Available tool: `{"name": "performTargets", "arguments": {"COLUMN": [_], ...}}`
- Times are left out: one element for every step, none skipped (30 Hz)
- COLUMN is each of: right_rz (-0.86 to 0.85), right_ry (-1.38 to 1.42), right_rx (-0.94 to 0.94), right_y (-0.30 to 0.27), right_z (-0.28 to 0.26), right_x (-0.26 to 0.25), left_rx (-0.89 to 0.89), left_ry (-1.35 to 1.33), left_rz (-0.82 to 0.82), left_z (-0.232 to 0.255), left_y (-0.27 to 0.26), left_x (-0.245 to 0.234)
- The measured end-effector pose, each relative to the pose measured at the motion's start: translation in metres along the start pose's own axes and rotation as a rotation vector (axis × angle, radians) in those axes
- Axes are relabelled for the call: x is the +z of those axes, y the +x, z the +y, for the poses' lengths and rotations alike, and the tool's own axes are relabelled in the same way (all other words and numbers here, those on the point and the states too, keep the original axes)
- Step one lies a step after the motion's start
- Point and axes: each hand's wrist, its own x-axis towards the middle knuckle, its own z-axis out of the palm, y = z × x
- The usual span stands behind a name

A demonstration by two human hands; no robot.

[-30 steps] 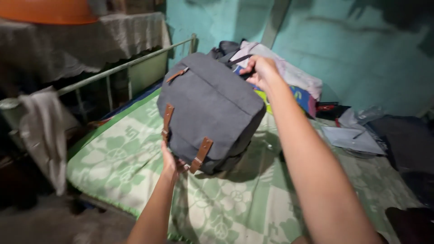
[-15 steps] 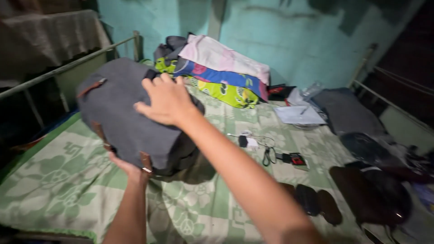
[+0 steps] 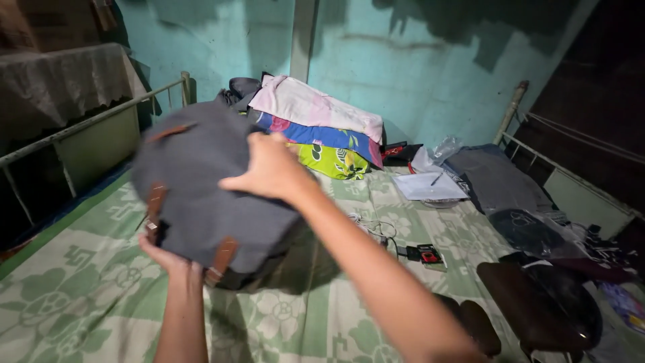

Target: The person unzips a gray backpack on a bed and lifts out a brown sling bag. They open the sling bag, remove its contents including a charging cable, charger, wallet, small pouches, a camera and a phone, and lay the items out on the bed before closing the backpack.

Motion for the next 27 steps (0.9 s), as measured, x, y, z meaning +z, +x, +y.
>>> {"name": "performTargets", "arguments": {"right_rz": [0.015, 0.03, 0.063, 0.095, 0.117, 0.139, 0.166, 0.196, 0.221, 0.247, 0.275, 0.303, 0.33, 0.302, 0.274, 0.246, 0.252, 0.259, 0.266, 0.29, 0.314, 0.337, 0.323, 0.308, 0.289, 0.311, 0.338], "right_ry": [0.056, 0.112, 0.13, 0.147, 0.133, 0.119, 0.107, 0.092, 0.072, 0.051, 0.068, 0.085, 0.102, 0.106, 0.111, 0.114, 0.101, 0.087, 0.073, 0.094, 0.115, 0.136, 0.126, 0.116, 0.103, 0.142, 0.18], "right_rx": [0.02, 0.04, 0.034, 0.029, 0.076, 0.122, 0.168, 0.206, 0.243, 0.281, 0.318, 0.355, 0.393, 0.446, 0.494, 0.543, 0.555, 0.567, 0.584, 0.548, 0.51, 0.472, 0.495, 0.517, 0.546, 0.525, 0.499], "right_y": [0.001, 0.0, -0.006, -0.014, -0.024, -0.037, -0.05, -0.064, -0.076, -0.088, -0.098, -0.107, -0.113, -0.118, -0.12, -0.122, -0.122, -0.12, -0.119, -0.12, -0.119, -0.118, -0.116, -0.114, -0.115, -0.116, -0.115], "right_z": [0.014, 0.028, 0.042, 0.055, 0.066, 0.074, 0.081, 0.087, 0.093, 0.098, 0.103, 0.108, 0.113, 0.119, 0.124, 0.13, 0.136, 0.141, 0.148, 0.154, 0.16, 0.165, 0.169, 0.172, 0.174, 0.176, 0.178], "right_x": [-0.004, -0.008, -0.01, -0.011, -0.01, -0.008, -0.007, -0.006, -0.006, -0.006, -0.005, -0.005, -0.005, -0.005, -0.006, -0.006, -0.005, -0.002, 0.0, 0.002, 0.004, 0.005, 0.007, 0.007, 0.009, 0.011, 0.011], "left_rx": [-0.058, -0.05, -0.043, -0.036, -0.045, -0.055, -0.062, -0.105, -0.151, -0.198, -0.116, -0.034, 0.048, -0.022, -0.09, -0.161, -0.121, -0.081, -0.043, -0.047, -0.05, -0.053, -0.024, 0.005, 0.025, -0.012, -0.043], "left_ry": [-0.011, 0.033, 0.076, 0.12, 0.138, 0.157, 0.177, 0.201, 0.221, 0.24, 0.414, 0.587, 0.76, 0.867, 0.97, 1.072, 1.077, 1.081, 1.089, 1.085, 1.08, 1.074, 1.106, 1.137, 1.172, 1.129, 1.08], "left_rz": [0.017, 0.057, 0.099, 0.14, 0.109, 0.077, 0.04, 0.041, 0.045, 0.05, 0.17, 0.292, 0.416, 0.46, 0.505, 0.549, 0.501, 0.453, 0.403, 0.356, 0.31, 0.264, 0.268, 0.272, 0.276, 0.309, 0.34], "left_z": [-0.003, -0.009, -0.019, -0.03, -0.04, -0.049, -0.054, -0.058, -0.066, -0.073, -0.079, -0.087, -0.092, -0.096, -0.099, -0.101, -0.101, -0.101, -0.101, -0.099, -0.098, -0.098, -0.097, -0.098, -0.101, -0.102, -0.103], "left_y": [0.006, 0.014, 0.022, 0.03, 0.037, 0.043, 0.049, 0.054, 0.055, 0.053, 0.048, 0.042, 0.035, 0.022, 0.009, -0.002, -0.01, -0.015, -0.019, -0.02, -0.018, -0.017, -0.012, -0.007, -0.007, -0.005, 0.0], "left_x": [0.0, 0.0, 0.0, -0.003, -0.008, -0.014, -0.02, -0.026, -0.029, -0.031, -0.032, -0.029, -0.024, -0.021, -0.017, -0.013, -0.008, -0.002, 0.003, 0.006, 0.01, 0.012, 0.016, 0.02, 0.02, 0.02, 0.022]}}
